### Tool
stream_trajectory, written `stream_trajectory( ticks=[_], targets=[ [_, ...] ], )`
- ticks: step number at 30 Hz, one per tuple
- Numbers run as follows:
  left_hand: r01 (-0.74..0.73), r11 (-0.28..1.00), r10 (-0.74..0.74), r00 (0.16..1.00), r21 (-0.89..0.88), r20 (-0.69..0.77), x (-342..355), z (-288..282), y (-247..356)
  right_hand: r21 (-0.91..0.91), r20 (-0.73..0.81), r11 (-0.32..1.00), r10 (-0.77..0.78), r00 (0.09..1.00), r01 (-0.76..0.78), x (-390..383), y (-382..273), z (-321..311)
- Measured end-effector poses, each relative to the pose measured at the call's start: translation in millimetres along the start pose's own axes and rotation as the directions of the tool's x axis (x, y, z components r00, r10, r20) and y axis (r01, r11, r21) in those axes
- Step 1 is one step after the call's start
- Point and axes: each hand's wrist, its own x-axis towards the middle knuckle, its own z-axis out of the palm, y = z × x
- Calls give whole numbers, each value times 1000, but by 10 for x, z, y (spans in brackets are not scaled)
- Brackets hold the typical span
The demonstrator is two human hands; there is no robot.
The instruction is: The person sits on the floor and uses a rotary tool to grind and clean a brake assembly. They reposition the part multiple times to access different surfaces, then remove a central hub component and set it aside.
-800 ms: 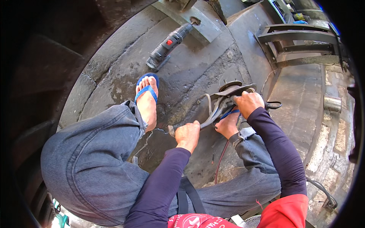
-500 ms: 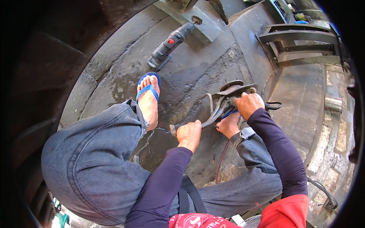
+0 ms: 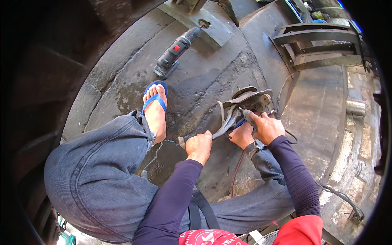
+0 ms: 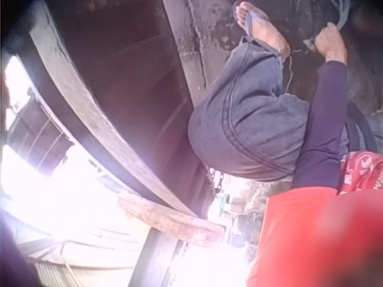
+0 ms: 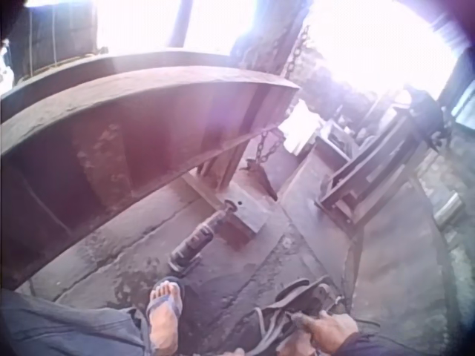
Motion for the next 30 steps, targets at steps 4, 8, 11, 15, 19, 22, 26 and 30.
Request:
stream_trajectory(
  ticks=[4,8,11,15,19,22,26,30],
  targets=[
    [-11,1000,12,1000,-21,15,11,-32,6,80,58,992,96,994,-100,-29,-61,114],
    [6,1000,-6,1000,9,12,-8,-44,16,106,52,978,176,983,-181,-82,-101,141],
    [-9,1000,9,1000,17,17,-6,-32,13,174,101,972,143,985,-159,-128,-107,157],
    [-23,999,23,1000,33,0,-3,-8,-18,229,77,943,229,970,-241,-151,-73,218],
    [-46,998,47,999,52,-13,17,12,-43,259,66,937,227,972,-236,-160,-25,291],
    [-36,998,37,999,58,-6,10,28,-48,254,24,926,281,959,-278,-132,43,299],
    [-44,997,45,999,65,-23,13,27,-38,161,-64,956,260,964,-247,18,103,269],
    [-27,998,27,1000,65,-7,14,1,-14,47,-63,976,215,975,-212,185,25,239]
  ],
)
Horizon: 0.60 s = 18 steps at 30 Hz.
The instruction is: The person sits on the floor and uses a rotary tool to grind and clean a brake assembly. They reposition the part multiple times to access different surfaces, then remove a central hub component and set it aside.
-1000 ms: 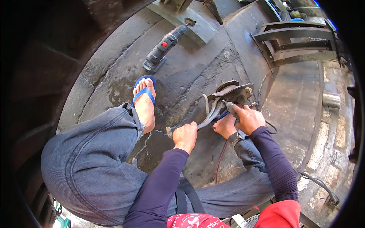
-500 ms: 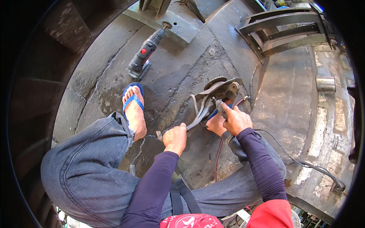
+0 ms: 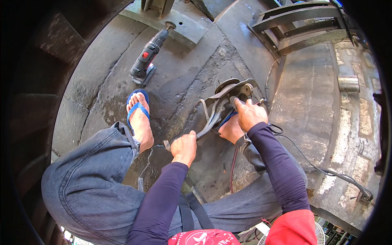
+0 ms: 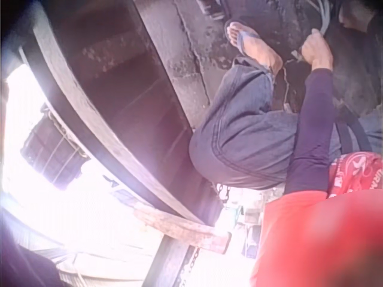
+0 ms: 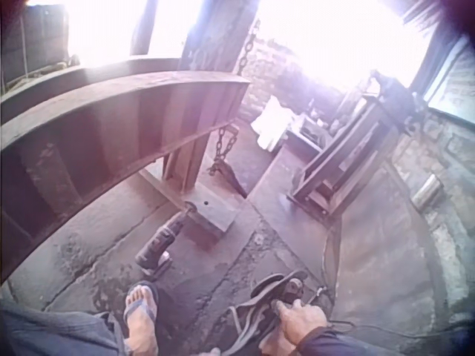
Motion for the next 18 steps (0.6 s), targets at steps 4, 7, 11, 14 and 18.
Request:
stream_trajectory(
  ticks=[4,7,11,14,18],
  targets=[
    [8,1000,-8,1000,-18,10,-7,-27,29,-77,41,997,15,999,-12,73,-114,-21],
    [8,1000,-7,1000,-24,15,-7,-45,33,-84,39,996,20,999,-17,94,-128,-43],
    [18,999,-18,1000,-38,19,-2,-51,40,-80,38,997,25,999,-22,124,-110,-50],
    [13,1000,-12,1000,-28,14,-1,-54,48,-50,39,996,70,997,-69,145,-124,-32],
    [11,1000,-10,1000,-17,14,-1,-61,55,-20,57,995,98,994,-97,154,-161,29]
  ],
)
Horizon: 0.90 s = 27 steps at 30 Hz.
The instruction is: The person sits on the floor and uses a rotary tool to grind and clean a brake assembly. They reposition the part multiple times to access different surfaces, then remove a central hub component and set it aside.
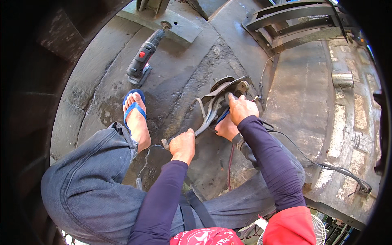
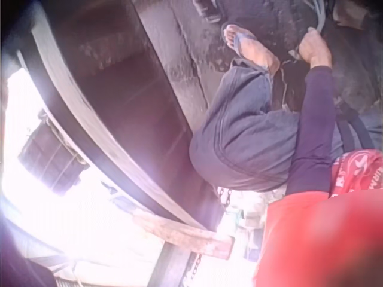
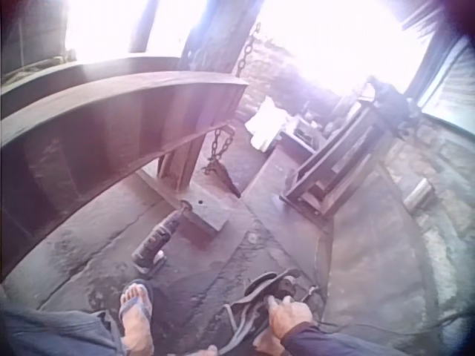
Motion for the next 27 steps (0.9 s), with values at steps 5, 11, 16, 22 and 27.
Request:
stream_trajectory(
  ticks=[5,11,16,22,27],
  targets=[
    [-11,1000,11,1000,3,-9,-13,-22,2,20,-27,1000,-2,1000,3,15,-27,43],
    [-26,1000,26,999,-2,-21,-15,-32,0,114,30,983,-150,988,145,-229,132,-114],
    [-47,998,47,999,-50,4,1,-128,-64,422,122,878,-303,945,226,-765,234,-124],
    [45,991,-29,991,-124,128,53,-372,-130,491,70,831,-338,939,262,-1149,87,-3],
    [17,991,-1,993,-136,118,21,-437,-103,528,41,820,-285,958,221,-1358,9,-24]
  ],
)
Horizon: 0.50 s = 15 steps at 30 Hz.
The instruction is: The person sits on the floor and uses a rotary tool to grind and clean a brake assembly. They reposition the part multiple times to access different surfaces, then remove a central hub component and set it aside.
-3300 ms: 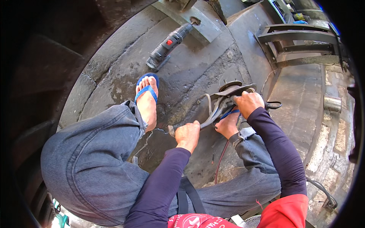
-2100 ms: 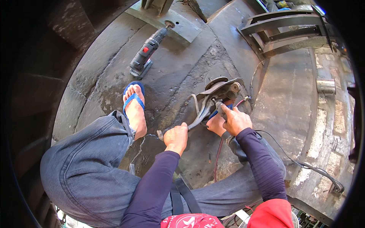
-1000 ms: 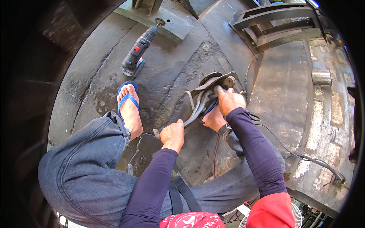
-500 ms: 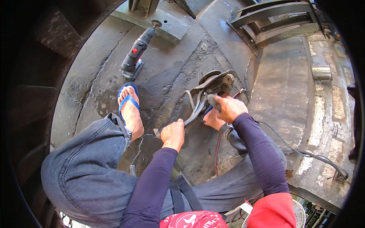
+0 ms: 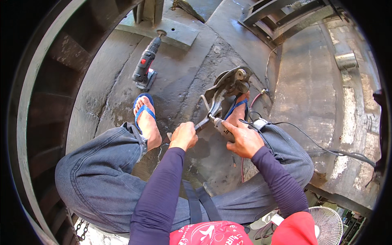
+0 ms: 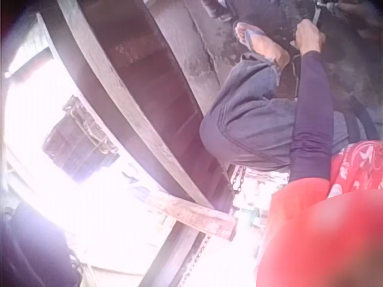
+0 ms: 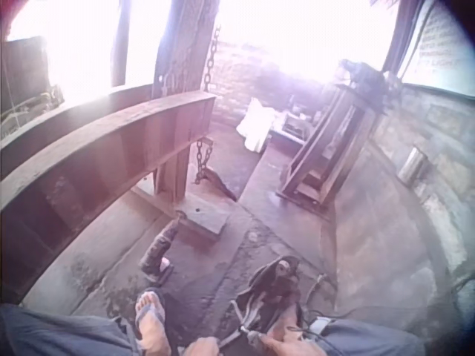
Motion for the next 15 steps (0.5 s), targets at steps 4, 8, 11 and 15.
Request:
stream_trajectory(
  ticks=[4,8,11,15],
  targets=[
    [19,1000,-19,1000,-1,-23,-43,15,13,20,45,1000,-17,999,16,-25,-62,50],
    [0,1000,0,1000,-5,-10,-51,24,9,8,-36,1000,29,999,-29,-30,-58,61],
    [15,1000,-15,1000,12,-13,-42,34,10,1,21,1000,-1,1000,1,-47,-70,77],
    [19,1000,-19,1000,16,12,-23,34,8,37,-17,998,58,998,-57,-10,-35,121]
  ],
)
